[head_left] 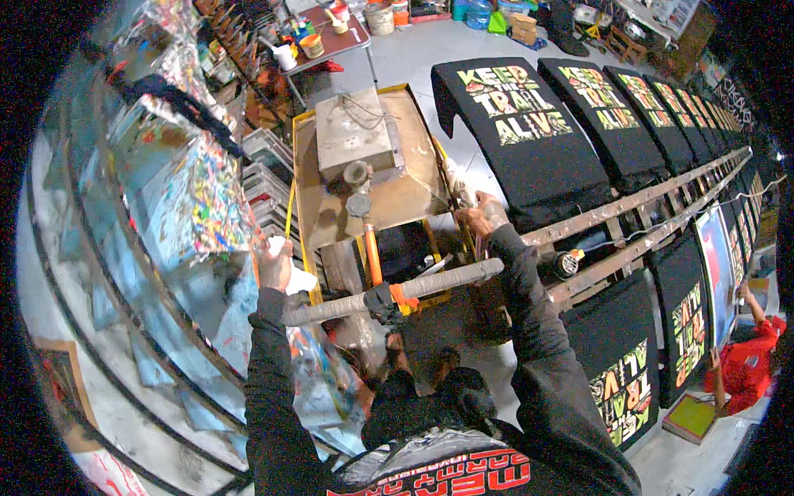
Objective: The person moves a flash dryer over T-shirts mounted on a screen printing carousel to cure the ink, using their hands to position the dryer and smooth the fabric.
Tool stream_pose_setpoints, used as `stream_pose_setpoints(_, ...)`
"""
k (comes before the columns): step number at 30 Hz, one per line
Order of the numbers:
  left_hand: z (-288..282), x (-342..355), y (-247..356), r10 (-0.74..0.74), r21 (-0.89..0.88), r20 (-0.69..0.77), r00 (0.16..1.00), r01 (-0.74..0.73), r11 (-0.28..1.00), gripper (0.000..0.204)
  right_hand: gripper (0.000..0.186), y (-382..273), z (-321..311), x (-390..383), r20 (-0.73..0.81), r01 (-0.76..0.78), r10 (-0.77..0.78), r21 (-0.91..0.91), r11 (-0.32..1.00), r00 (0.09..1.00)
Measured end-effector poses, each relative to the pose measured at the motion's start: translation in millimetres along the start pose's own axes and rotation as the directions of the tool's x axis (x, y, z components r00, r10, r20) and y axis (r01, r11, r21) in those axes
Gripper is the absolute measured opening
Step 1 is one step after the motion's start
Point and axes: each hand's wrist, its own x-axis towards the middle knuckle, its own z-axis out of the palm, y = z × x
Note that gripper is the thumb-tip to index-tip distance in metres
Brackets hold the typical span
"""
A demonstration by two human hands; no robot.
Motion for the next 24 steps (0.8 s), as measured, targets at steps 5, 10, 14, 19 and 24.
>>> stream_pose_setpoints(5, 5, 59, 9, -0.071, 0.168, 0.193, 0.979, 0.038, 0.985, 0.039, 0.048, -28, -1, 34, -0.022, -0.041, 0.039, -0.112, 0.993, 0.999)
stream_pose_setpoints(10, 31, 131, 50, 0.022, 0.271, 0.269, 0.963, -0.098, 0.957, 0.039, 0.046, -25, -1, 69, -0.071, -0.107, 0.115, 0.107, 0.988, 0.991)
stream_pose_setpoints(14, 62, 204, 20, 0.026, 0.114, 0.364, 0.931, -0.072, 0.991, 0.039, 0.038, 14, 29, 105, -0.153, -0.157, 0.175, 0.123, 0.98, 0.973)
stream_pose_setpoints(19, 97, 256, 48, 0.116, 0.113, 0.449, 0.886, -0.185, 0.976, 0.034, 0.038, 20, 31, 117, -0.31, -0.223, 0.24, 0.092, 0.971, 0.92)
stream_pose_setpoints(24, 135, 319, 40, 0.245, -0.018, 0.479, 0.843, -0.27, 0.963, 0.035, 0.039, 3, 40, 137, -0.28, -0.23, 0.345, 0.372, 0.899, 0.896)
